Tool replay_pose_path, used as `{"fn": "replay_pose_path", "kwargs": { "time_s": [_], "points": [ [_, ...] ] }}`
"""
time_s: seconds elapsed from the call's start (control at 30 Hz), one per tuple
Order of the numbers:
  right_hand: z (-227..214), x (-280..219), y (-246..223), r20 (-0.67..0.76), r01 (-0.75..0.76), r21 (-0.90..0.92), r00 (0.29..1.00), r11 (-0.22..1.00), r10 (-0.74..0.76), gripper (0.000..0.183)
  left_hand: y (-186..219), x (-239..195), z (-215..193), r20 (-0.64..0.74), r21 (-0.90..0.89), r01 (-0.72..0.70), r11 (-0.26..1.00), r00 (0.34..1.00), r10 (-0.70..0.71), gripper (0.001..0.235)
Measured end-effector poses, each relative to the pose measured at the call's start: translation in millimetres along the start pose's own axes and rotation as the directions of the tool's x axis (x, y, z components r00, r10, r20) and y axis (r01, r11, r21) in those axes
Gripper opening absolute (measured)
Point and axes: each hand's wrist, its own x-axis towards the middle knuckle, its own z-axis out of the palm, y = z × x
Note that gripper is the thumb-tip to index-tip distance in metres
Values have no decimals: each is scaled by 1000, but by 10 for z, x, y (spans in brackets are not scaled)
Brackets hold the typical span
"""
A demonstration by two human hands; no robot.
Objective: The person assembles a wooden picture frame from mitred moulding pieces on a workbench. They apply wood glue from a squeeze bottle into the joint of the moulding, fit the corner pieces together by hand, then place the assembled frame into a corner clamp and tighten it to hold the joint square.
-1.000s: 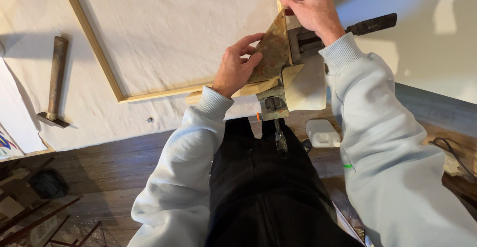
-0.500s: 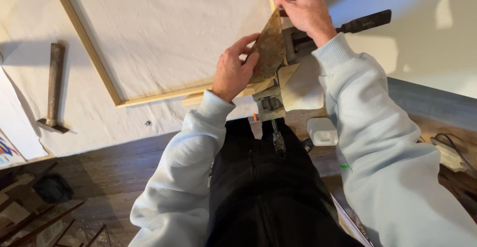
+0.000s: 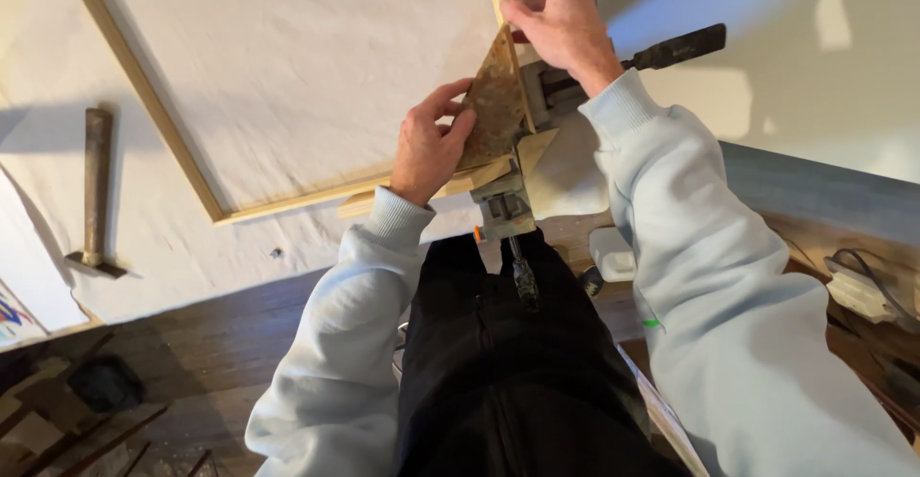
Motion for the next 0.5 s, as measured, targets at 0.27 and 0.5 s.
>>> {"fn": "replay_pose_path", "kwargs": {
  "time_s": [0.27, 0.5],
  "points": [
    [-47, -209, -353, 13, 107, -245, 994, 964, -107, 40, -114, -24, 27, -21, -76, -7, 997, 1000, 6, 41],
    [-310, -1110, -803, 49, 156, -66, 987, 985, -153, 36, 34, -513, -464, -51, 236, -310, 921, 943, 330, 60]
  ]
}}
